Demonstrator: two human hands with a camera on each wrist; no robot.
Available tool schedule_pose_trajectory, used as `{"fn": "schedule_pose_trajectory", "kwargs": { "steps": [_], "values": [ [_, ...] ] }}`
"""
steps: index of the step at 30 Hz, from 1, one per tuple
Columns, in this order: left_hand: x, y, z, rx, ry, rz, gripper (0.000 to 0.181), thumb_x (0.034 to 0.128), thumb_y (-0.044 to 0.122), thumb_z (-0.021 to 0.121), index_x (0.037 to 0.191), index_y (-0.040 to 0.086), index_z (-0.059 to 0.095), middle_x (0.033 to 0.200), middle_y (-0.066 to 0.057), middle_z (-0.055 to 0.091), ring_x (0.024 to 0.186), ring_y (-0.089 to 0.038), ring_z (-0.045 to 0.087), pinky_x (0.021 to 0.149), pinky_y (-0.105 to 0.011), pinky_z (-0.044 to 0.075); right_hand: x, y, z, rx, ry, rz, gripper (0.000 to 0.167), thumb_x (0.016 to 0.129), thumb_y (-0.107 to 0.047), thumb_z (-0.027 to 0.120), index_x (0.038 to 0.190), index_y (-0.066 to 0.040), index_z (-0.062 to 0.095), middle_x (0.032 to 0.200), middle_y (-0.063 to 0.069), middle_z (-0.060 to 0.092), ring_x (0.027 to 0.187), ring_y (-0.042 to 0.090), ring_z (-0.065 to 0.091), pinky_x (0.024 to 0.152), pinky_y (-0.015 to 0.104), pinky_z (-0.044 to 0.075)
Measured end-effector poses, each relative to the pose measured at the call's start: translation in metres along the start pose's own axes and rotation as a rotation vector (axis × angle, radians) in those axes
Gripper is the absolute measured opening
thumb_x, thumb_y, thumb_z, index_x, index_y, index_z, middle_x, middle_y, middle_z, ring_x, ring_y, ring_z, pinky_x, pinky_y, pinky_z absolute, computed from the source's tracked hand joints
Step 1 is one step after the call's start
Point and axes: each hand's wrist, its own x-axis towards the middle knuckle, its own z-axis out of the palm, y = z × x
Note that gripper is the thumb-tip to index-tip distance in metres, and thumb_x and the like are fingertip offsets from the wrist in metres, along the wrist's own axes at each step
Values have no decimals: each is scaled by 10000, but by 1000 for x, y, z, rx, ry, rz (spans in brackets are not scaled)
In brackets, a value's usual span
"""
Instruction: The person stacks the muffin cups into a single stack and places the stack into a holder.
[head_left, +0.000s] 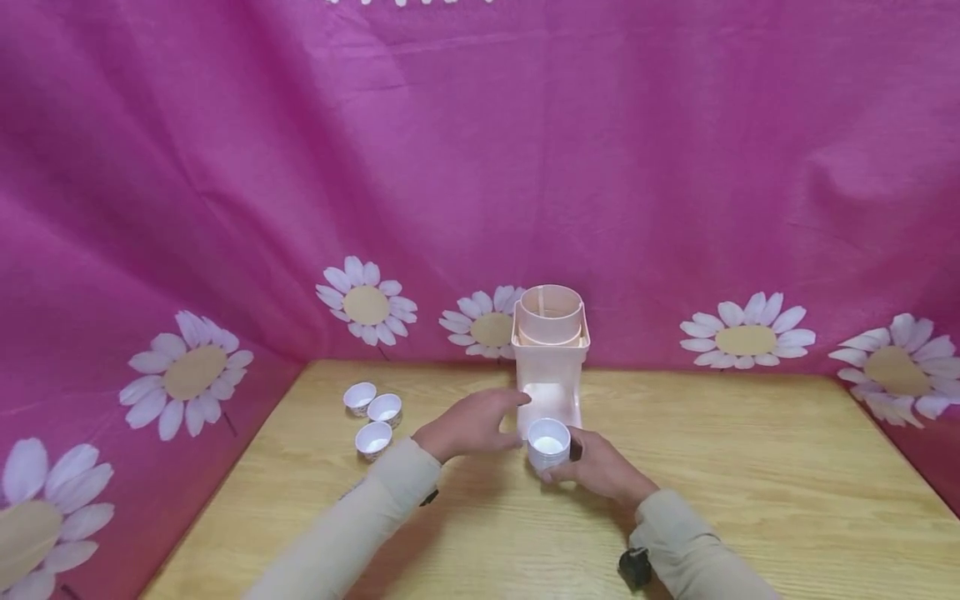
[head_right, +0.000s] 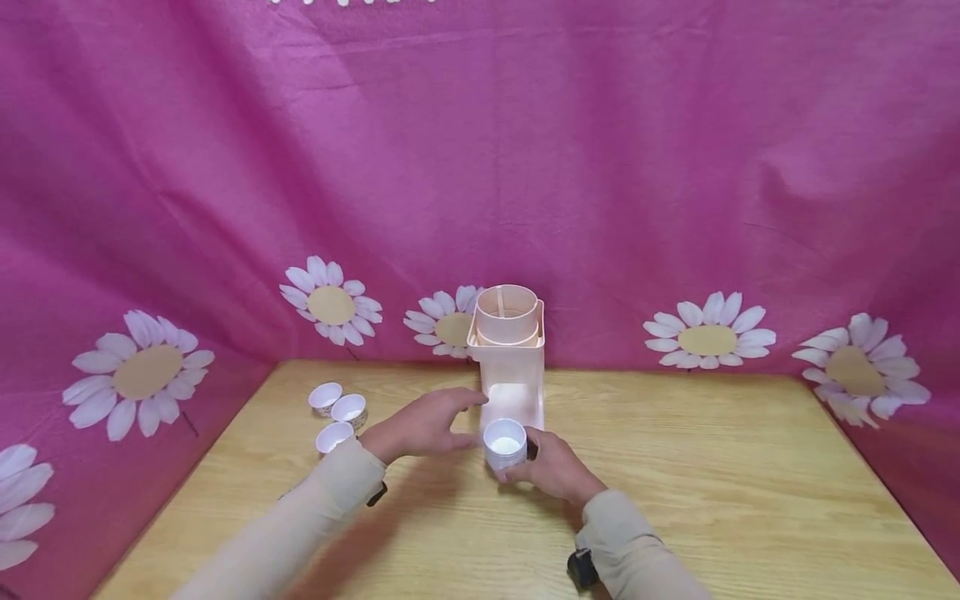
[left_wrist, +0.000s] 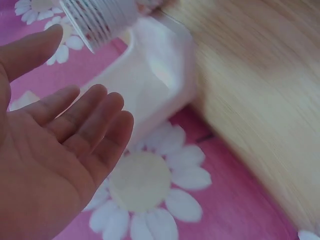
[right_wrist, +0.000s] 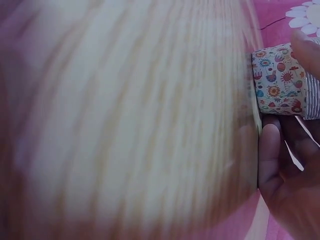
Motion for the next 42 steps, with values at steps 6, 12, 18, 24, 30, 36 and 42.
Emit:
{"fn": "schedule_pose_trajectory", "kwargs": {
  "steps": [6,12,18,24,30,36,42],
  "values": [
    [-31,-27,-15,-25,57,-80,563,888,219,713,1391,36,539,1407,-118,592,1335,-297,534,1127,-446,417,0,-3,0,5,8,21,574,731,-207,860,1250,-81,648,1138,55,717,1122,225,616,1061,520,434],
    [-66,-63,-35,-6,139,-185,534,910,203,684,1387,13,539,1402,-149,595,1312,-333,552,1094,-481,441,0,-1,0,-3,7,19,565,734,-213,856,1240,-74,647,1102,51,717,1058,182,606,992,427,466],
    [-92,-94,-49,53,215,-233,508,895,177,685,1349,-16,563,1352,-189,620,1278,-377,567,1065,-519,452,1,1,-1,-18,14,19,568,733,-223,855,1243,-85,645,1105,46,717,1070,188,606,1003,425,453],
    [-106,-110,-53,81,232,-255,515,872,167,684,1325,-49,568,1323,-224,624,1257,-411,566,1058,-538,449,1,3,-1,-10,25,6,575,726,-206,851,1242,-53,648,1115,81,718,1103,247,620,1052,540,428],
    [-117,-121,-51,87,253,-294,483,854,168,674,1264,-76,601,1255,-246,652,1181,-420,608,1021,-538,470,0,3,0,7,23,33,583,724,-199,849,1251,-54,646,1117,73,721,1078,220,624,1015,497,460],
    [-131,-128,-41,79,198,-434,520,880,248,669,1279,-76,592,1262,-255,650,1177,-430,608,1005,-547,474,1,4,2,13,19,25,571,726,-195,849,1242,-55,649,1110,73,719,1072,213,618,1020,495,457],
    [-142,-131,-32,0,165,-545,542,912,352,650,1298,-24,594,1274,-233,649,1168,-409,614,959,-548,493,3,2,1,17,10,45,632,727,-216,858,1287,-46,620,1155,81,708,1133,250,612,1059,546,423]
  ]
}}
